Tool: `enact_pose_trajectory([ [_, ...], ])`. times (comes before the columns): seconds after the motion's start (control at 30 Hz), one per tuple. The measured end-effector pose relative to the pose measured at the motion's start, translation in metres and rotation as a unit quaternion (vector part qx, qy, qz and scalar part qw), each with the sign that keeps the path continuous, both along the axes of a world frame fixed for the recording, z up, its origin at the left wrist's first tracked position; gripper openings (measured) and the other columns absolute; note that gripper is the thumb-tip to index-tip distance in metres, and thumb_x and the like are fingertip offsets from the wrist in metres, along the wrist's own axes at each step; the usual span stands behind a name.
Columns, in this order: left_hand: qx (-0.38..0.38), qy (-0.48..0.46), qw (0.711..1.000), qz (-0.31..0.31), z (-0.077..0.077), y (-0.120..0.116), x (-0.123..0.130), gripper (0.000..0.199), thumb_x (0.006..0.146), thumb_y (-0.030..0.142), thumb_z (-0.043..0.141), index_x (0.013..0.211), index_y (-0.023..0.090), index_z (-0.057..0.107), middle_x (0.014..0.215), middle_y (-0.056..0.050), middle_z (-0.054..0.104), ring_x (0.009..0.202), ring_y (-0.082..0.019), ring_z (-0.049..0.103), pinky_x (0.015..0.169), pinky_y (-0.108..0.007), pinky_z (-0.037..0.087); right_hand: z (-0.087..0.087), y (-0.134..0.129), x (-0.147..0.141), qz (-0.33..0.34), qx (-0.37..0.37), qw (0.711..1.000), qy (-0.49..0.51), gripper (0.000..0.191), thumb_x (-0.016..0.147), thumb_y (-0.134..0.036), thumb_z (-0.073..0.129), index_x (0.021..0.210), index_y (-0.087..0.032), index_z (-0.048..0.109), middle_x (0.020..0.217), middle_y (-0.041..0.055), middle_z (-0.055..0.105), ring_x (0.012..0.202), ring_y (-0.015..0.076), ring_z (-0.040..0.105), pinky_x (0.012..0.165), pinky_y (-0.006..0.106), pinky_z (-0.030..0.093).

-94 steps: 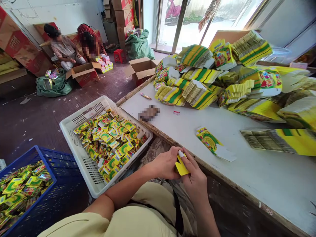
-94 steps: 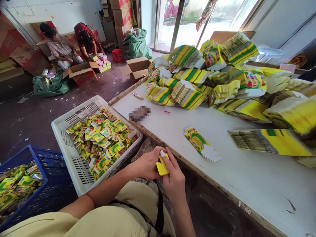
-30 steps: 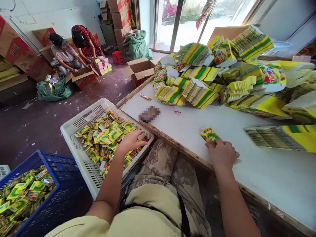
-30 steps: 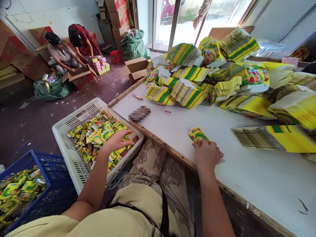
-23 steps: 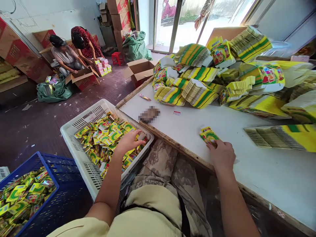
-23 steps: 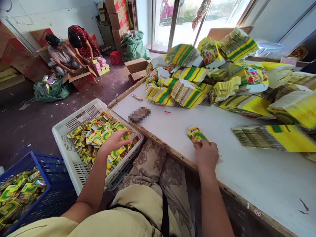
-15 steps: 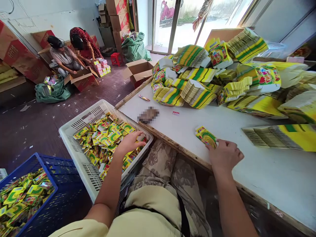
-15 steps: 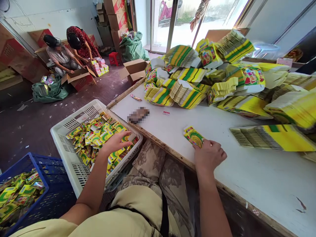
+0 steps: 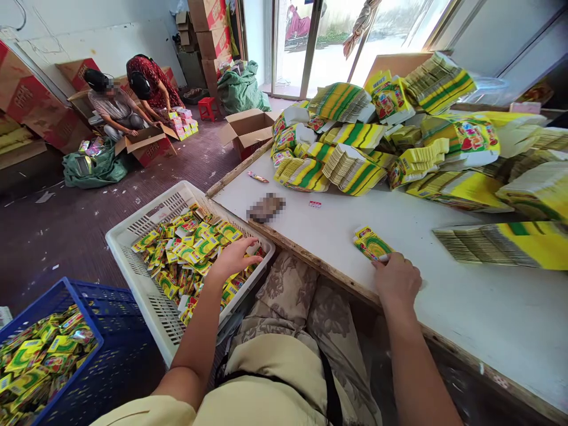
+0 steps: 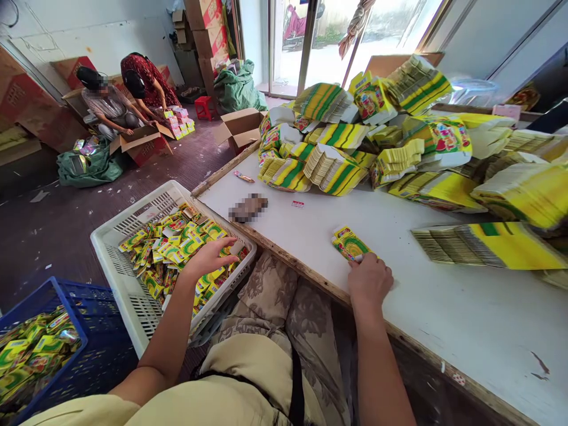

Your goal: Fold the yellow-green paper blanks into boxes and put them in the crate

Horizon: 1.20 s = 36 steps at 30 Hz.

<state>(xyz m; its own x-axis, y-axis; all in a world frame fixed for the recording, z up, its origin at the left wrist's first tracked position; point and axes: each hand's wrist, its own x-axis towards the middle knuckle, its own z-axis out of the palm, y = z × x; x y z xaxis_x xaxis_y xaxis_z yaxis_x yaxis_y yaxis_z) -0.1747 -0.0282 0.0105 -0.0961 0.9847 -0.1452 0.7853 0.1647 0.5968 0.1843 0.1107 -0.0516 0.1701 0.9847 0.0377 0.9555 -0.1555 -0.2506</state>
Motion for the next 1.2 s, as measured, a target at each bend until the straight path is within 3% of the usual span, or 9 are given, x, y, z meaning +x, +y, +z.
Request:
enact_pose_trajectory([
  [0.2,-0.011,0.009,1.0,-0.004,0.0,0.001,0.004,0.056,0.085,0.042,0.07,0.135,0.019,0.057,0.133,-0.012,0.065,0.123,-0.027,0.062,0.105,-0.04,0.048,0.004,-0.002,0.0,-0.059,-0.013,0.998,-0.026,0.045,0.092,-0.04,0.058,0.121,-0.006,0.063,0.124,0.0308,0.059,0.118,0.0438,0.053,0.091,0.05,0.037],
  [0.47,-0.015,0.022,0.999,-0.037,-0.003,0.004,0.011,0.054,0.085,0.04,0.07,0.133,0.019,0.057,0.133,-0.011,0.066,0.123,-0.027,0.062,0.106,-0.038,0.047,0.004,0.003,0.007,-0.066,-0.036,0.997,0.016,0.055,0.087,-0.045,0.063,0.122,-0.004,0.06,0.124,0.0347,0.059,0.12,0.0467,0.053,0.092,0.054,0.041],
  [0.7,-0.002,0.029,0.999,-0.041,0.0,0.003,0.015,0.051,0.085,0.04,0.07,0.132,0.021,0.059,0.13,-0.01,0.067,0.119,-0.027,0.064,0.104,-0.039,0.049,0.0,0.007,0.011,-0.077,-0.019,0.994,0.08,0.056,0.075,-0.042,0.074,0.115,-0.005,0.059,0.118,0.0352,0.062,0.111,0.0465,0.058,0.086,0.05,0.042],
  [0.77,-0.004,0.026,0.998,-0.051,0.002,0.003,0.019,0.051,0.085,0.039,0.07,0.132,0.021,0.059,0.13,-0.01,0.067,0.118,-0.027,0.064,0.103,-0.04,0.049,-0.001,0.006,0.012,-0.082,-0.001,0.99,0.111,0.054,0.071,-0.037,0.076,0.111,-0.007,0.057,0.112,0.0319,0.064,0.105,0.0427,0.061,0.084,0.047,0.043],
  [0.87,-0.011,0.008,0.998,-0.068,0.005,0.004,0.029,0.052,0.085,0.04,0.071,0.131,0.02,0.06,0.131,-0.011,0.067,0.12,-0.028,0.063,0.104,-0.04,0.048,-0.001,0.006,0.013,-0.079,0.05,0.98,0.177,0.042,0.069,-0.03,0.074,0.102,-0.015,0.054,0.092,0.0161,0.067,0.091,0.033,0.063,0.083,0.045,0.046],
  [0.97,-0.001,-0.061,0.994,-0.096,0.005,0.005,0.045,0.051,0.083,0.039,0.073,0.129,0.02,0.062,0.128,-0.012,0.068,0.118,-0.028,0.064,0.102,-0.04,0.049,0.0,0.003,0.012,-0.08,0.136,0.947,0.281,0.037,0.068,-0.033,0.073,0.094,-0.022,0.049,0.077,0.0029,0.061,0.074,0.0243,0.061,0.083,0.044,0.049],
  [1.07,0.008,-0.208,0.97,-0.123,-0.003,0.007,0.07,0.051,0.081,0.039,0.076,0.127,0.022,0.063,0.121,-0.012,0.072,0.111,-0.026,0.067,0.097,-0.039,0.051,0.006,-0.014,-0.003,-0.054,0.202,0.881,0.424,0.048,0.064,-0.047,0.078,0.093,-0.023,0.048,0.078,0.001,0.06,0.07,0.0206,0.06,0.078,0.042,0.053],
  [1.13,0.017,-0.329,0.938,-0.108,-0.01,0.011,0.091,0.061,0.076,0.044,0.08,0.13,0.023,0.061,0.122,-0.012,0.07,0.112,-0.026,0.066,0.097,-0.039,0.051,0.012,-0.035,-0.021,-0.018,0.2,0.835,0.512,0.055,0.058,-0.053,0.082,0.092,-0.023,0.05,0.082,0.0019,0.063,0.071,0.0198,0.062,0.075,0.042,0.054],
  [1.2,0.042,-0.46,0.884,-0.067,-0.015,0.015,0.115,0.075,0.067,0.052,0.085,0.132,0.024,0.058,0.125,-0.013,0.068,0.115,-0.028,0.064,0.099,-0.042,0.05,0.02,-0.06,-0.042,0.035,0.149,0.81,0.566,0.053,0.059,-0.051,0.084,0.091,-0.021,0.054,0.084,0.0029,0.066,0.071,0.0184,0.063,0.071,0.038,0.055],
])
